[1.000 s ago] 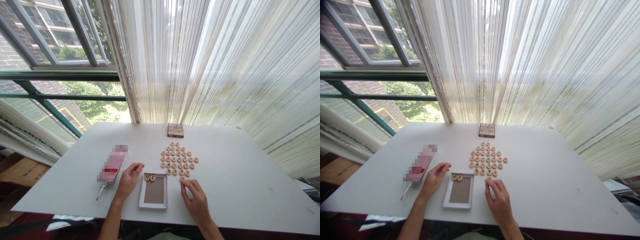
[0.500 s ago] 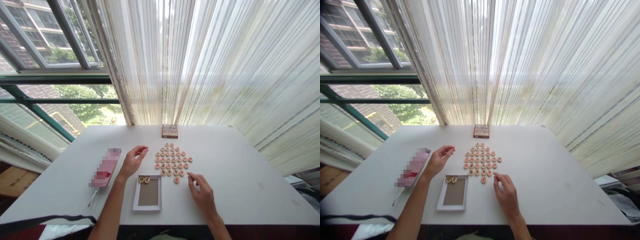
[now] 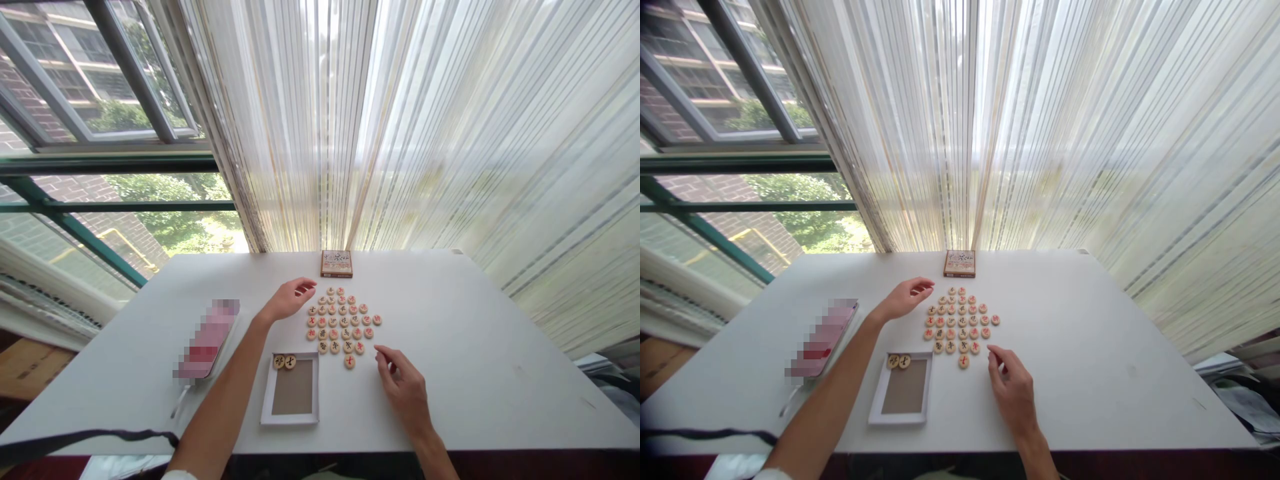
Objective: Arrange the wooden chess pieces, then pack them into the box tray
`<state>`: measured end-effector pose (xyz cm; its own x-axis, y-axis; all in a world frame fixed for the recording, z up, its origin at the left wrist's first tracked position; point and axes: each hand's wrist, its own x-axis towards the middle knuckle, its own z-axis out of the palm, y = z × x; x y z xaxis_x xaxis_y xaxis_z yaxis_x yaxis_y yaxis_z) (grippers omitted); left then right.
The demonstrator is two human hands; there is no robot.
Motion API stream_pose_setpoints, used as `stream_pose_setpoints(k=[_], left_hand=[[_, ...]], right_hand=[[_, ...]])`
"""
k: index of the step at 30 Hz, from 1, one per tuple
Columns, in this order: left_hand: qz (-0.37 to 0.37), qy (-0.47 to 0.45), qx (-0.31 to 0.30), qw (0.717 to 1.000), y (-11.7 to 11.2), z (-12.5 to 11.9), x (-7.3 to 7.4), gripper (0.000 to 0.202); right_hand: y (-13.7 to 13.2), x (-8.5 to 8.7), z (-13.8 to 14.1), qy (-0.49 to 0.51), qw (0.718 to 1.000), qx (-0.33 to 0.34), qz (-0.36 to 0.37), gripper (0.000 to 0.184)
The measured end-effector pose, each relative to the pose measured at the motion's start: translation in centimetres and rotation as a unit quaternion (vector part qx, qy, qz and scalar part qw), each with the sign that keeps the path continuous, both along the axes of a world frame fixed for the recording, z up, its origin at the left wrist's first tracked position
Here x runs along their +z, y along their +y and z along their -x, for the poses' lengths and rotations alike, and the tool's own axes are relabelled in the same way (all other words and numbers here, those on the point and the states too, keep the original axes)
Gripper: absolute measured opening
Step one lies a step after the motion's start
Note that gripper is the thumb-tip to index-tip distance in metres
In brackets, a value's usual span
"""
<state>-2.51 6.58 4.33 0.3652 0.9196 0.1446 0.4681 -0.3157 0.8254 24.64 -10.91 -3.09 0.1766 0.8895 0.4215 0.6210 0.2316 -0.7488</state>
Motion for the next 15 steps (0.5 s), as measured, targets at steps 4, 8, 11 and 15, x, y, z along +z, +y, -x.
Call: stream_pose_setpoints(k=[4, 8, 11, 15], left_hand=[[-0.001, 0.023, -0.028, 0.999, 0.8, -0.7, 0.0, 0.036], [-0.002, 0.041, -0.056, 0.998, 0.9, -1.8, 0.1, 0.034], [-0.004, 0.052, -0.073, 0.996, 0.5, -2.4, 0.2, 0.033], [-0.011, 0.06, -0.098, 0.993, -1.3, -3.0, 0.8, 0.032]], right_hand=[[0.0, 0.0, 0.0, 0.014, 1.0, 0.0, 0.013, 0.021], [0.0, 0.1, 0.0, 0.022, 1.0, -0.001, 0.016, 0.022], [0.0, 0.3, 0.0, 0.025, 1.0, -0.004, 0.01, 0.023], [0.0, 0.5, 0.0, 0.034, 0.999, -0.002, 0.014, 0.023]])
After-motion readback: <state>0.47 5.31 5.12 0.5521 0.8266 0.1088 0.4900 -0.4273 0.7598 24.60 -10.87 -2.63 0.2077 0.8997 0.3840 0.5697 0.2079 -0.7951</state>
